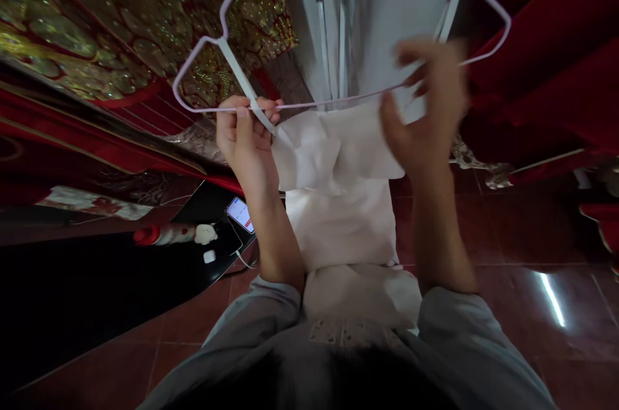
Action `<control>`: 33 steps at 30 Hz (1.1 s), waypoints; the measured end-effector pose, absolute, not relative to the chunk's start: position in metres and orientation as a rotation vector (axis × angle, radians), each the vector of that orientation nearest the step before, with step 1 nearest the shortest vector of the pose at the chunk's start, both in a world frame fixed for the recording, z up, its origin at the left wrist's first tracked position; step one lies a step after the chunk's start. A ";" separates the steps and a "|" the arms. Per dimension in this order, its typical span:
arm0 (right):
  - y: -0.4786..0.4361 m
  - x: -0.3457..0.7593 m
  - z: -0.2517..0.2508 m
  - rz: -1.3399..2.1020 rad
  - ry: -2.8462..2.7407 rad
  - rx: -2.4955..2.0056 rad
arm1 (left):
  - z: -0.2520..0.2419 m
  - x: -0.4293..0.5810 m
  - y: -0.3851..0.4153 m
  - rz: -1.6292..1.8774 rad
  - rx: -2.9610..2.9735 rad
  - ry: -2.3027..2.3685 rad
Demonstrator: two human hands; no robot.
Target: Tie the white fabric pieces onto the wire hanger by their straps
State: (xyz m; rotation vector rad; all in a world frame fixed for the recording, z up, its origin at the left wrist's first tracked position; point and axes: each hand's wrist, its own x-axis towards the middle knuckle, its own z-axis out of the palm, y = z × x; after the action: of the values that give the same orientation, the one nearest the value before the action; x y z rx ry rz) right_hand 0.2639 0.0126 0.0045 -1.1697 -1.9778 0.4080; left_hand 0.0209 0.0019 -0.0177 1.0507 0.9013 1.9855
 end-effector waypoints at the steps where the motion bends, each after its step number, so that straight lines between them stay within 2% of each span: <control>1: 0.007 0.257 -0.005 0.408 -1.966 -1.181 | -0.020 0.020 0.001 2.011 1.078 0.902; 3: -0.003 0.244 -0.019 0.391 -1.932 -1.170 | -0.022 0.015 -0.005 2.002 1.180 0.937; 7: -0.012 0.227 -0.028 0.283 -1.756 -1.060 | 0.002 -0.003 -0.029 1.709 1.373 1.154; 13: -0.010 0.220 -0.032 0.329 -1.751 -1.019 | 0.057 -0.037 -0.027 2.050 1.071 1.020; 18: -0.011 0.220 -0.033 0.337 -1.760 -1.063 | 0.030 -0.041 -0.005 2.367 0.947 0.991; 22: -0.012 0.222 -0.032 0.305 -1.749 -1.055 | -0.002 -0.017 -0.004 2.165 0.796 1.181; 25: -0.012 0.222 -0.032 0.308 -1.760 -1.005 | -0.008 0.005 -0.003 1.995 0.894 1.117; 31: -0.012 0.222 -0.036 0.340 -1.771 -1.046 | -0.004 0.012 0.008 2.139 0.584 1.200; 33: -0.014 0.221 -0.033 0.339 -1.769 -1.042 | -0.004 0.010 0.006 2.071 0.643 1.165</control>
State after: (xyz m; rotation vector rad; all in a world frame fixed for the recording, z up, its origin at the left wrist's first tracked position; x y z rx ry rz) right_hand 0.2214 -0.0135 -0.0334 -1.0418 -1.7695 0.3386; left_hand 0.0096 0.0063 -0.0045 0.6431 1.1649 2.0711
